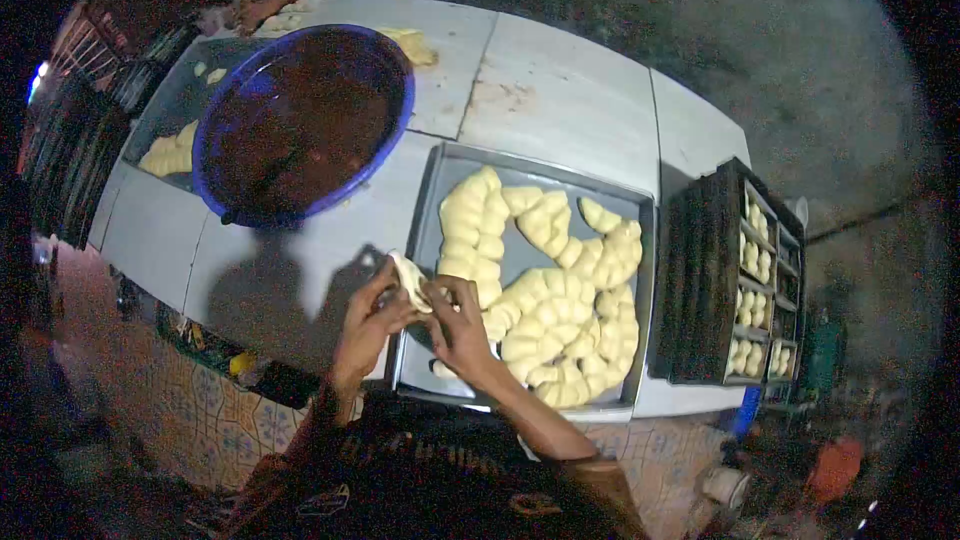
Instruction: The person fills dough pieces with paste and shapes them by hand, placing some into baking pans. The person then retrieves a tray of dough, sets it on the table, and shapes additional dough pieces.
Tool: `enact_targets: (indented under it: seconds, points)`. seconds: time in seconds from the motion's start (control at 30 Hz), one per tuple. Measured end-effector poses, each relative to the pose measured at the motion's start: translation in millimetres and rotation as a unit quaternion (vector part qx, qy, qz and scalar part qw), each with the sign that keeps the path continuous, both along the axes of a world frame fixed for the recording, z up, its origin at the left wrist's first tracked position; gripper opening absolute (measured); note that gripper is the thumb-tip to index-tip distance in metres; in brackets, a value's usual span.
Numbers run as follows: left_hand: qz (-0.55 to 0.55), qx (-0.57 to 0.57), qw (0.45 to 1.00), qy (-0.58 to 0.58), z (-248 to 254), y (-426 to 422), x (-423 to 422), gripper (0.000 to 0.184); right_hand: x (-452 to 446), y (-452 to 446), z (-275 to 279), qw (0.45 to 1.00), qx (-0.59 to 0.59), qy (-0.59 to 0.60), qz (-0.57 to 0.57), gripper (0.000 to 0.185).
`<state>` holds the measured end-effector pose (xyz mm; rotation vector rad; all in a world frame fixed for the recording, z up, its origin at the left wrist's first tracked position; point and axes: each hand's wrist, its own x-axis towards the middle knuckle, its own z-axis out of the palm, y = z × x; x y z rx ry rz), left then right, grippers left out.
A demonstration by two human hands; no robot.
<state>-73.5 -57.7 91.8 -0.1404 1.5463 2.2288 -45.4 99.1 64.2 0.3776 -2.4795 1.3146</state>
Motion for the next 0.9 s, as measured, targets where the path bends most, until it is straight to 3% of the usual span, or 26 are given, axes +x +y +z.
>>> enact_targets:
  seconds: [0.03, 0.13, 0.17, 0.33, 0.4, 0.43, 0.5, 0.53, 0.6, 0.63, 0.67, 0.7, 0.73, 0.77, 0.8, 0.87, 0.9]
  points:
    - [-0.031, -0.091, 0.992, 0.084, -0.4, -0.3, 5.2, 0.052, 2.7, 1.9, 3.7, 0.999, -0.014, 0.030, 0.016, 0.044]
    - [-0.041, -0.131, 0.981, 0.137, -1.0, 3.2, 16.3, 0.038, 9.1, 10.2, 20.5, 0.995, -0.087, 0.037, -0.011, 0.042]
    - [-0.049, -0.072, 0.989, 0.117, 6.6, 4.2, 21.2, 0.028, 10.1, 2.0, 14.2, 0.949, -0.308, 0.005, -0.065, 0.031]
    - [-0.031, -0.040, 0.991, 0.124, -2.3, 15.3, 32.1, 0.020, 29.4, 2.6, 55.7, 0.981, -0.189, -0.030, -0.016, 0.018]
    - [-0.061, -0.095, 0.979, 0.168, -8.7, 13.8, 34.1, 0.020, 36.6, 9.2, 38.2, 0.993, -0.115, 0.023, -0.001, 0.017]
    - [-0.030, -0.055, 0.993, 0.104, -13.0, 18.2, 40.2, 0.019, 41.3, 13.8, 31.3, 0.990, -0.134, -0.027, -0.019, 0.015]
    - [-0.035, -0.081, 0.987, 0.137, -8.7, 22.2, 47.8, 0.019, 49.4, 9.4, 31.5, 0.980, -0.154, -0.097, -0.077, 0.011]
    - [-0.038, -0.108, 0.979, 0.172, -7.9, 21.7, 51.0, 0.018, 52.5, 11.1, 13.9, 0.960, -0.217, -0.163, -0.068, 0.020]
    - [-0.054, -0.135, 0.970, 0.193, -27.6, 15.5, 57.0, 0.023, 50.4, 3.5, 12.3, 0.952, -0.252, -0.153, -0.081, 0.041]
    - [-0.051, -0.147, 0.957, 0.245, -36.1, 12.3, 58.9, 0.029, 51.4, 6.0, 12.0, 0.960, -0.198, -0.188, -0.069, 0.056]
    - [-0.048, -0.158, 0.940, 0.297, -40.4, 10.1, 60.3, 0.037, 54.6, 13.8, -6.0, 0.923, -0.282, -0.262, -0.016, 0.056]
    - [-0.040, -0.089, 0.923, 0.373, -38.5, 10.2, 64.6, 0.048, 55.5, 21.9, -5.0, 0.829, -0.382, -0.404, 0.058, 0.056]
    - [-0.149, -0.062, 0.967, 0.196, -50.1, -0.6, 75.8, 0.052, 56.3, 29.5, -4.3, 0.698, -0.466, -0.528, 0.130, 0.056]
    - [-0.179, -0.039, 0.944, 0.273, -43.2, -5.2, 73.5, 0.055, 60.8, 33.9, -8.2, 0.646, -0.481, -0.557, 0.204, 0.056]
    - [-0.207, -0.016, 0.915, 0.346, -32.7, -8.4, 71.5, 0.059, 60.4, 34.6, -3.1, 0.691, -0.427, -0.544, 0.213, 0.056]
    - [-0.119, 0.005, 0.927, 0.355, -23.1, -12.8, 72.0, 0.065, 56.2, 32.3, -22.6, 0.863, -0.220, -0.423, 0.166, 0.047]
    - [-0.041, -0.067, 0.922, 0.378, -19.2, -15.7, 71.9, 0.069, 53.8, 29.5, -16.9, 0.905, -0.179, -0.366, 0.119, 0.042]
